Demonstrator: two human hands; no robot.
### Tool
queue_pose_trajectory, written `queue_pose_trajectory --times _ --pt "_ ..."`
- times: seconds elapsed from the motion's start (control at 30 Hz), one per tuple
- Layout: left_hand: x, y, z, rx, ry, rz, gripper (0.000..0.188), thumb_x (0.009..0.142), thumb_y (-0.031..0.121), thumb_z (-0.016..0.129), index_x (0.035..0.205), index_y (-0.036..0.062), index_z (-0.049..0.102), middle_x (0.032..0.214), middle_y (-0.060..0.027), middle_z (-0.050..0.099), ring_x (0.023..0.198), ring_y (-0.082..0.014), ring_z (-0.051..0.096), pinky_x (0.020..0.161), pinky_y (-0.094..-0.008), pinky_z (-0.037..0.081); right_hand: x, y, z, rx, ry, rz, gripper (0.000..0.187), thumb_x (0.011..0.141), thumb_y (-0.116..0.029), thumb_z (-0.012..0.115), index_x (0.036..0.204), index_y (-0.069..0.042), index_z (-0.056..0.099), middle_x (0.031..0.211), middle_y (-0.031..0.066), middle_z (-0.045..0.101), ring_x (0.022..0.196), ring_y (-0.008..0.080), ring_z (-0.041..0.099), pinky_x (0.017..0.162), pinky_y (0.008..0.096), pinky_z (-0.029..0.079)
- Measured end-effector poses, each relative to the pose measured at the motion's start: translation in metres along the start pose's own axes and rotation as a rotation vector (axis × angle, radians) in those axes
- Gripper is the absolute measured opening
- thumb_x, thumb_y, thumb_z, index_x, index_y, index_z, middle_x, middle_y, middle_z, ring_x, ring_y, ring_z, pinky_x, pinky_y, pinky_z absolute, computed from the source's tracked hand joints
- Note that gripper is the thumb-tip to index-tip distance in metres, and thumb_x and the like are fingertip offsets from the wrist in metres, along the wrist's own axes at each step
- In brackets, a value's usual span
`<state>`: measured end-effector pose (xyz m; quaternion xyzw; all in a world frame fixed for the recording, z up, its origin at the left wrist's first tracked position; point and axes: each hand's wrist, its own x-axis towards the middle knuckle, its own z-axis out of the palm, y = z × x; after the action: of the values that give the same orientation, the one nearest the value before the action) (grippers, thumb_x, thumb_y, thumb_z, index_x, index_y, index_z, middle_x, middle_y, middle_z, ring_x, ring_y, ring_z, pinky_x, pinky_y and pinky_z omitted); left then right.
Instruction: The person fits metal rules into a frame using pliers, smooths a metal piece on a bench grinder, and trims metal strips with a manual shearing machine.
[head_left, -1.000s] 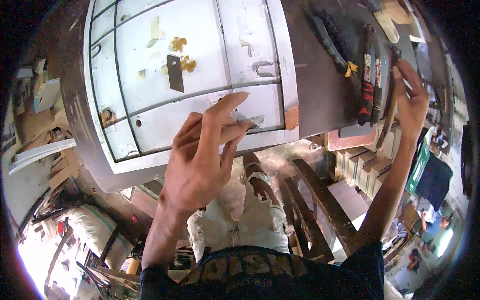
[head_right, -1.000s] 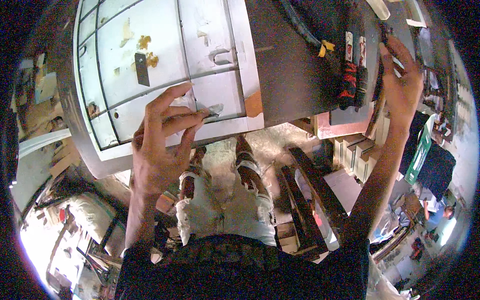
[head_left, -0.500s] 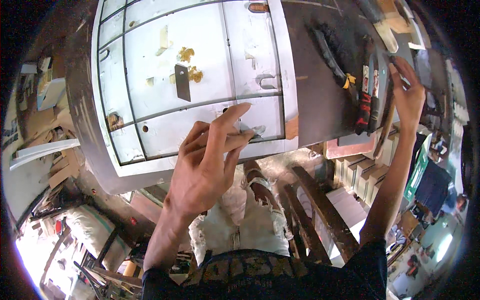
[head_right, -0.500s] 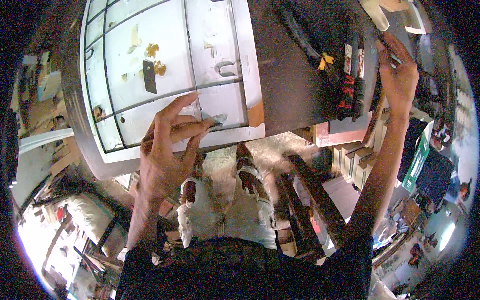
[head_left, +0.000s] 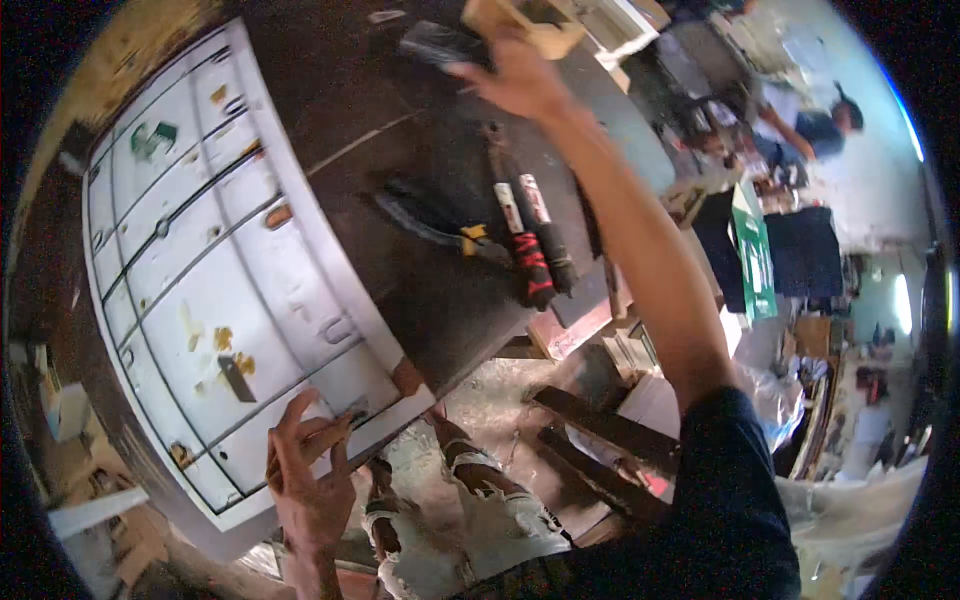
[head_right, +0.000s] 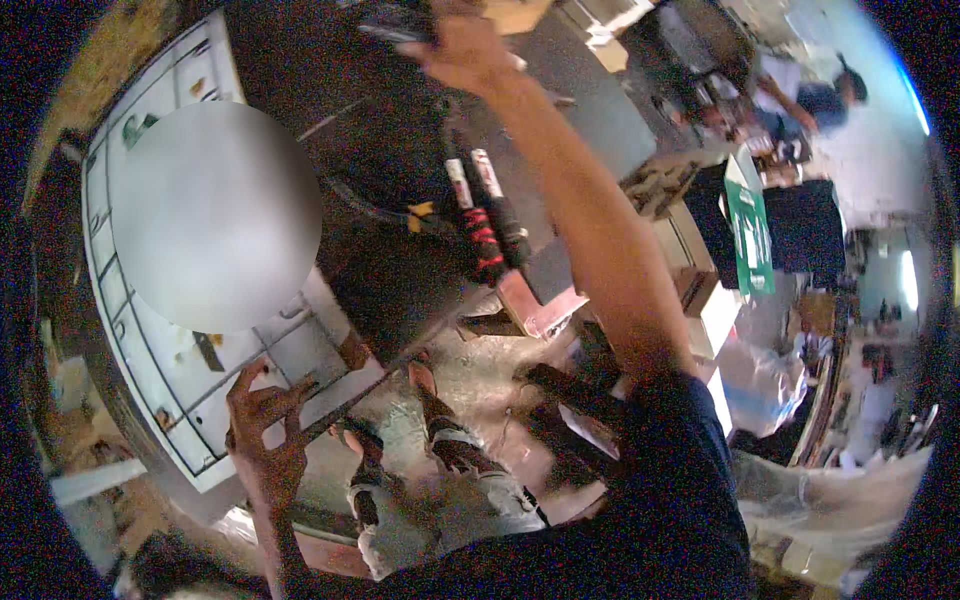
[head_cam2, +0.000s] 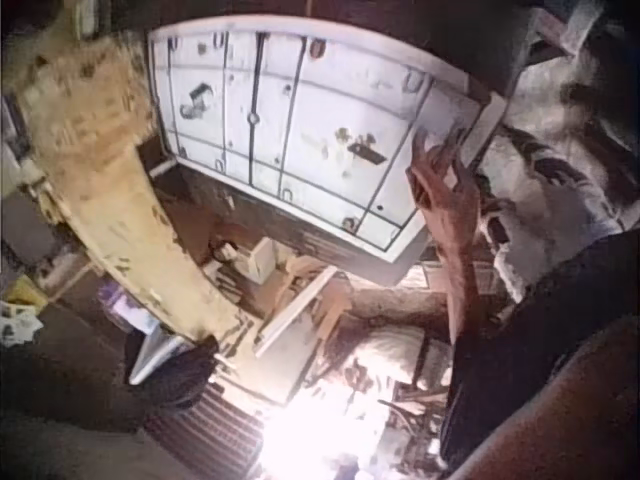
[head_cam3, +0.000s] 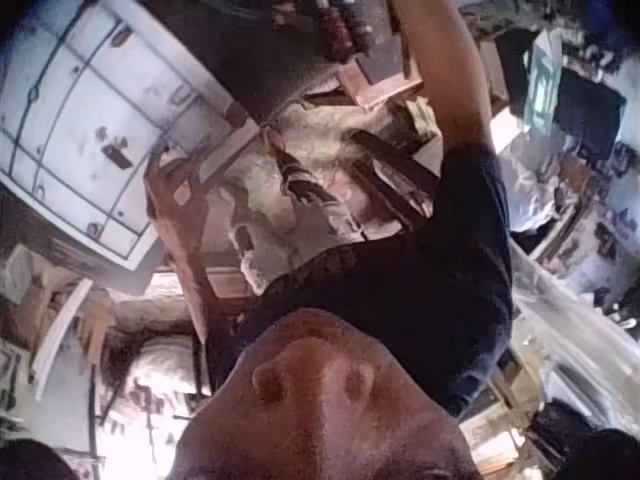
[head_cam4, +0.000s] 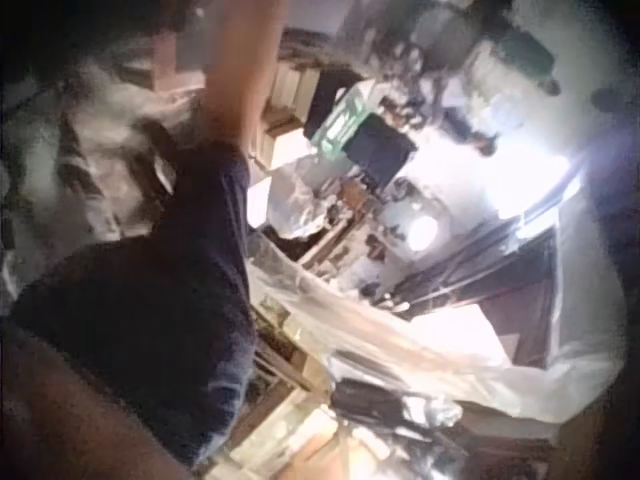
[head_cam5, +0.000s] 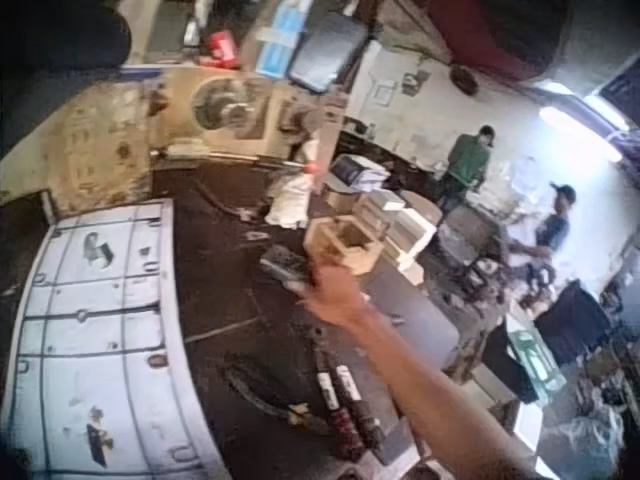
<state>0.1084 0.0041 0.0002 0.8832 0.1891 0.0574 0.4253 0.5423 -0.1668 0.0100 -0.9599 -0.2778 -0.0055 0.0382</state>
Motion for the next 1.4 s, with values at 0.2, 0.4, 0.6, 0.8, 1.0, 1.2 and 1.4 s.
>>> queue_pose_trajectory --times 0.2,0.4,0.6,0.8,1.0,1.2,1.4 --pt "-0.003 -0.006 -0.011 0.015 0.042 0.051 0.060 0.078 -0.011 0.070 0.133 0.0040 0.049 0.094 -0.0098 0.074 0.093 -0.0203 0.071 0.083 -0.0336 0.052 0.050 -0.015 0.008 -0.012 0.008 -0.237 0.100 0.077 -0.077 0.061 0.140 0.000 0.047 0.136 0.0248 0.055 0.130 0.0366 0.050 0.113 0.0426 0.036" --pt "0.010 -0.001 -0.002 -0.026 -0.099 0.146 0.057 0.084 -0.005 0.067 0.137 0.0061 0.047 0.095 -0.0056 0.074 0.094 -0.0199 0.069 0.089 -0.0340 0.049 -0.164 -0.046 -0.055 -0.138 -0.137 -0.796 0.053 0.074 0.005 0.060 0.125 -0.011 0.065 0.141 0.0110 0.054 0.134 0.0371 0.045 0.112 0.0430 0.038" --pt "0.003 -0.012 -0.002 -0.047 -0.022 0.190 0.058 0.084 -0.004 0.067 0.137 0.0052 0.045 0.091 -0.0073 0.074 0.087 -0.0221 0.070 0.086 -0.0346 0.049 -0.217 -0.086 -0.013 0.106 0.151 -0.068 0.053 0.090 -0.023 0.063 0.139 -0.008 0.049 0.138 0.0236 0.050 0.131 0.0452 0.043 0.108 0.0486 0.039" --pt "0.008 0.000 0.001 -0.002 -0.056 0.205 0.062 0.083 -0.001 0.071 0.139 0.0071 0.044 0.096 -0.0075 0.074 0.095 -0.0215 0.070 0.091 -0.0367 0.052 -0.242 -0.073 -0.001 0.081 0.153 0.079 0.078 0.078 -0.031 0.081 0.139 0.001 0.045 0.116 0.0244 0.057 0.106 0.0389 0.058 0.094 0.0449 0.046" --pt "0.007 -0.009 0.003 0.009 0.001 0.273 0.060 0.083 -0.005 0.065 0.138 0.0041 0.043 0.086 -0.0090 0.074 0.085 -0.0242 0.070 0.082 -0.0355 0.050 -0.346 -0.138 -0.016 0.914 -0.100 0.457 0.086 0.075 -0.012 0.075 0.145 0.003 0.028 0.121 0.0177 0.055 0.096 0.0264 0.058 0.087 0.0405 0.049" --pt "0.009 -0.010 0.004 -0.037 -0.019 0.281 0.066 0.081 -0.006 0.065 0.141 0.0036 0.040 0.085 -0.0103 0.073 0.085 -0.0264 0.070 0.083 -0.0368 0.050 -0.427 -0.163 0.037 0.772 0.176 0.235 0.101 0.074 -0.040 0.080 0.146 0.005 0.026 0.130 0.0242 0.051 0.115 0.0374 0.057 0.091 0.0454 0.048" --pt "0.008 -0.010 0.000 0.035 -0.053 0.257 0.069 0.084 -0.005 0.063 0.146 0.0050 0.034 0.084 -0.0124 0.073 0.082 -0.0294 0.070 0.085 -0.0397 0.051 -0.424 -0.168 0.031 0.471 -0.094 0.095 0.095 0.077 -0.030 0.078 0.146 0.008 0.025 0.133 0.0299 0.047 0.117 0.0467 0.054 0.091 0.0517 0.047"
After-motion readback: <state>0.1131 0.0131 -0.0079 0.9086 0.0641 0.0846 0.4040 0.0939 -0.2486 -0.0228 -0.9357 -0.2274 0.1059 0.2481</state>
